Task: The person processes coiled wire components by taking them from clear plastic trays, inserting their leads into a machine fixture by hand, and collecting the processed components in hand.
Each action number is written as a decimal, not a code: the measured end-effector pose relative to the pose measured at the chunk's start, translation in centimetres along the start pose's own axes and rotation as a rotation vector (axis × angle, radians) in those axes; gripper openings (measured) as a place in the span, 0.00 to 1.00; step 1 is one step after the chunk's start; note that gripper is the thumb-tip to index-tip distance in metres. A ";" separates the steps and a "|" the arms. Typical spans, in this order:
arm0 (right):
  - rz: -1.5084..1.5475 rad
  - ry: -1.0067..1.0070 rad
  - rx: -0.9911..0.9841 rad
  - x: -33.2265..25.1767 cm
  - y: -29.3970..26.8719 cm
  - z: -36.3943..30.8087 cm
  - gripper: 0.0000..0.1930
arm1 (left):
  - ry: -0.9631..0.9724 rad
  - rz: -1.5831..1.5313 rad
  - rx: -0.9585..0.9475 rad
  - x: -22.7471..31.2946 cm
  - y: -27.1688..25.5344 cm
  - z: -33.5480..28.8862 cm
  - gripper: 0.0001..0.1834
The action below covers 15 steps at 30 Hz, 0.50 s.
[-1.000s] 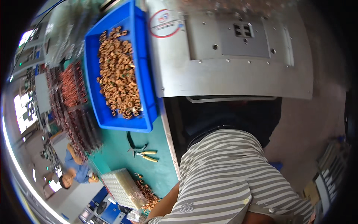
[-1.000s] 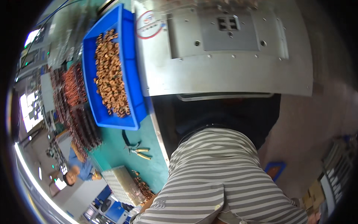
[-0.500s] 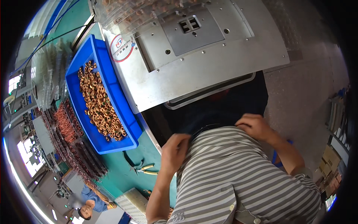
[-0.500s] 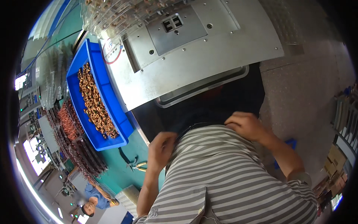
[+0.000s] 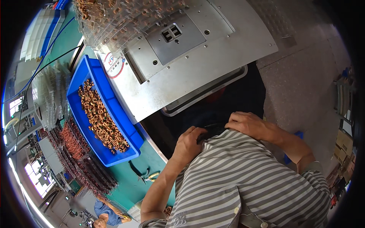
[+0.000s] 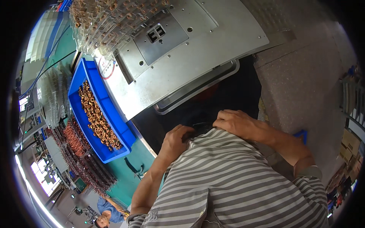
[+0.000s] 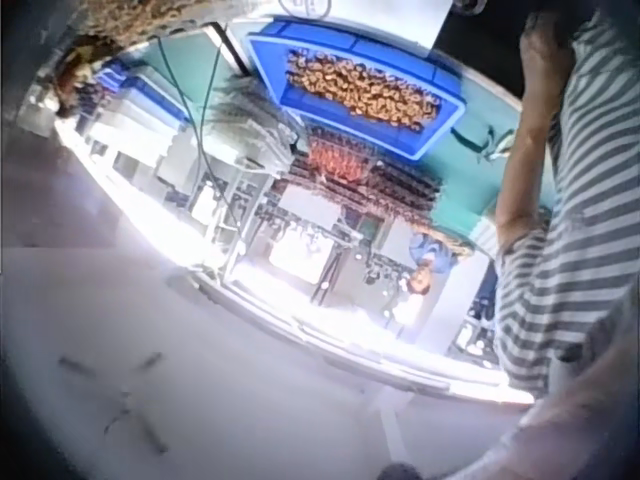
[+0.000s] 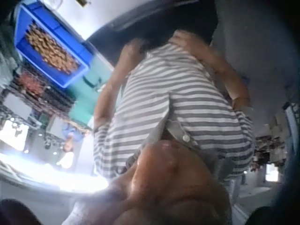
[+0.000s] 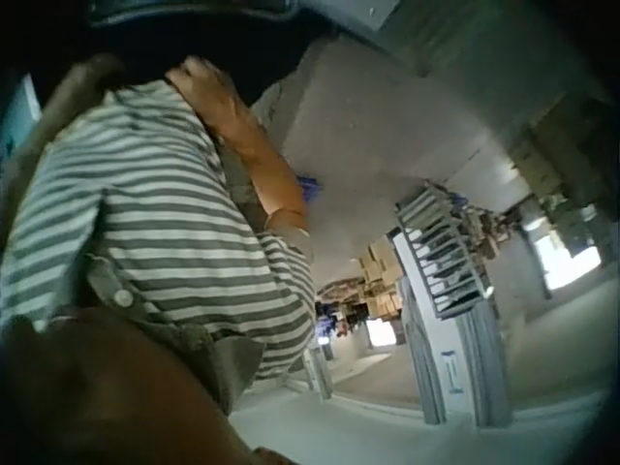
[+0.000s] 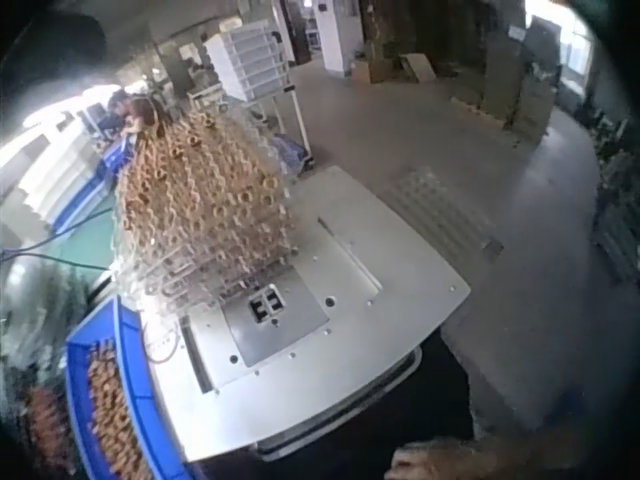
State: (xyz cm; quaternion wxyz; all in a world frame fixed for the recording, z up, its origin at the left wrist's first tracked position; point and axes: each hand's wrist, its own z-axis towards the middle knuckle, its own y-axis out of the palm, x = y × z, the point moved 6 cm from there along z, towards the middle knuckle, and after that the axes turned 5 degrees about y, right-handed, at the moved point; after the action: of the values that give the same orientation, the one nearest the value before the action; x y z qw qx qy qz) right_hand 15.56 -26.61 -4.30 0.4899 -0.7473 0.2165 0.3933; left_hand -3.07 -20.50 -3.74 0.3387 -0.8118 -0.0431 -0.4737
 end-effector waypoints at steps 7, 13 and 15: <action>0.092 -0.048 0.121 0.6 0.1 0.2 0.09 | 0.173 0.037 0.109 0.9 -0.1 0.7 0.17; -0.060 -0.133 0.226 -0.5 0.9 0.3 0.08 | 0.180 -0.034 0.004 1.0 0.4 0.6 0.12; -0.076 -0.182 0.271 -1.1 0.1 -0.3 0.08 | 0.011 -0.204 -0.215 0.5 0.7 0.7 0.14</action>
State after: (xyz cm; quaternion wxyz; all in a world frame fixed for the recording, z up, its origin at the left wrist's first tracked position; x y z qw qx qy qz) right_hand 14.91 -26.94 -3.37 0.6184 -0.6431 0.1940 0.4079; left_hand -2.00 -20.78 -3.88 0.2004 -0.8322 -0.0724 -0.5118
